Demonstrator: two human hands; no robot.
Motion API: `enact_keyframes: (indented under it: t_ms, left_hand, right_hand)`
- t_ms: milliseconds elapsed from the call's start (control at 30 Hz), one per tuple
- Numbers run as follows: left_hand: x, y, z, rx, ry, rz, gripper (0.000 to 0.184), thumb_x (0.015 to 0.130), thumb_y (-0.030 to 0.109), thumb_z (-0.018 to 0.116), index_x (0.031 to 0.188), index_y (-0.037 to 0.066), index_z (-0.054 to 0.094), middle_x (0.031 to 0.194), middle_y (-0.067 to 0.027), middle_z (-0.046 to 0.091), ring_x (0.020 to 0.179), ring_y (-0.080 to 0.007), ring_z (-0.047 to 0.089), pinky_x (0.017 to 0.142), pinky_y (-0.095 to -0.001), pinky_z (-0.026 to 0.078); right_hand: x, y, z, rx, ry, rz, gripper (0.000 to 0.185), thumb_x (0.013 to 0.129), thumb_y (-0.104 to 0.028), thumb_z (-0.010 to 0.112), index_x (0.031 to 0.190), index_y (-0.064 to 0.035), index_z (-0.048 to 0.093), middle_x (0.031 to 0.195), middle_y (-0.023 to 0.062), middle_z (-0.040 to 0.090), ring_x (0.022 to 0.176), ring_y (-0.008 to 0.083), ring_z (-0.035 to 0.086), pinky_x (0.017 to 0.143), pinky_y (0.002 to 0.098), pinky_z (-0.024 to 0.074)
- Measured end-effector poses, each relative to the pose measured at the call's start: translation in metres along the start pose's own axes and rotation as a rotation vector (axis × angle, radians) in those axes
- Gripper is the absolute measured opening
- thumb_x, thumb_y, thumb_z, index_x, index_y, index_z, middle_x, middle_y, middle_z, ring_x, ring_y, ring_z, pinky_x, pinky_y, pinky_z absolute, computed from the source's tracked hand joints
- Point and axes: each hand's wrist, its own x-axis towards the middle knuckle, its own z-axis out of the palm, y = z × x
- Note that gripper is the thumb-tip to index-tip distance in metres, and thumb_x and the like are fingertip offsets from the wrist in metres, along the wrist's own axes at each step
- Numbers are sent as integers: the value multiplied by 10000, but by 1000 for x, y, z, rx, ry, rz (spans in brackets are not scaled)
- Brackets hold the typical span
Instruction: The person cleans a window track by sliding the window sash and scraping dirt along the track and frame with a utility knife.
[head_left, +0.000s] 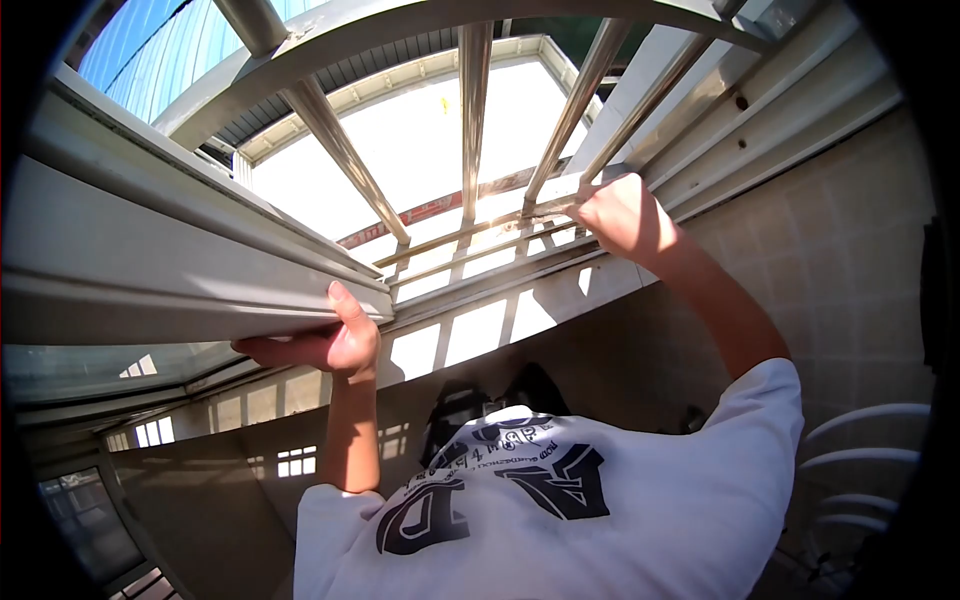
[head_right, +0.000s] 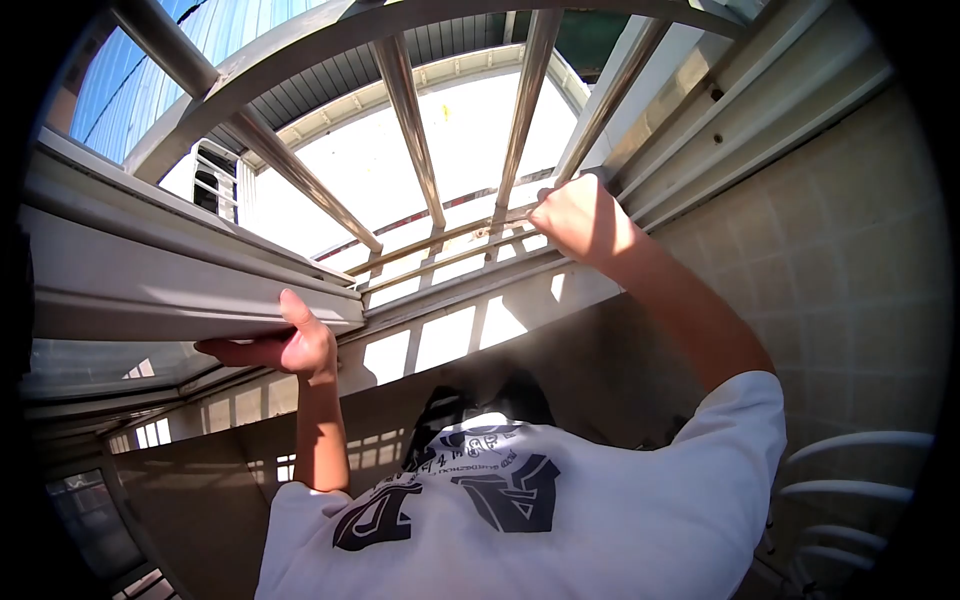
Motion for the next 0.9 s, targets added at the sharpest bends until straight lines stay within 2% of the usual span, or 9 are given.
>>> enact_keyframes:
  t_ms: [133,233,367,433,500,667,767,867,900]
  left_hand:
    - [2,-2,0,34,4,35,1213,833,162,738,1599,-14,-186,1592,-284,122,1434,-390,328,1158,-516,373]
    - [0,0,-1,-20,-12,-4,1206,876,215,752,1614,-17,-174,1646,-295,28,1478,-416,281,1180,-558,339]
    - [0,-2,1,-31,3,24,1206,874,207,748,1615,-11,-178,1647,-296,32,1481,-415,280,1178,-552,347]
    - [-1,0,1,-3,10,17,1208,872,199,746,1614,-7,-185,1646,-296,53,1472,-415,299,1171,-549,362]
    - [1,2,2,-66,14,8,1209,872,189,742,1611,-5,-194,1641,-298,81,1456,-415,324,1161,-545,379]
    - [-1,3,3,-102,19,-41,1208,869,175,737,1606,-6,-203,1631,-302,120,1431,-407,362,1149,-537,400]
    - [0,1,1,-75,9,-23,1208,866,180,738,1608,-5,-197,1632,-301,107,1437,-401,352,1152,-535,396]
    - [0,-2,-2,-48,-9,5,1200,865,179,736,1612,-2,-185,1633,-293,99,1441,-399,342,1154,-534,390]
    - [2,0,-2,-54,-12,13,1195,866,177,734,1614,-1,-181,1634,-289,98,1442,-398,340,1155,-534,386]
  right_hand:
    - [24,-32,23,249,126,-105,166,800,-80,668,941,-114,750,844,90,675,783,280,720,647,405,569]
    - [31,-26,34,106,85,-88,96,829,-103,676,901,-100,739,817,92,671,746,295,717,631,408,563]
    - [-2,19,20,79,123,-17,74,841,-100,668,832,-88,741,713,118,620,684,291,684,581,388,537]
    - [-14,28,16,-28,9,59,111,821,-79,661,878,-96,754,721,109,625,681,292,677,571,383,528]
    - [-10,9,3,128,74,12,307,785,-64,663,1057,-146,779,755,75,631,707,258,688,589,385,535]
    - [32,-36,35,234,59,-83,345,809,-52,651,1108,-174,774,890,62,687,773,280,721,651,403,573]
    - [44,-44,44,296,28,-57,209,849,-73,651,1011,-131,770,851,103,692,730,319,713,643,431,564]
    - [28,-16,13,95,100,-63,69,821,-104,690,848,-62,737,669,117,621,684,303,697,596,420,534]
    - [21,-9,4,27,112,-74,118,784,-126,707,878,-70,749,691,105,623,660,282,684,587,405,532]
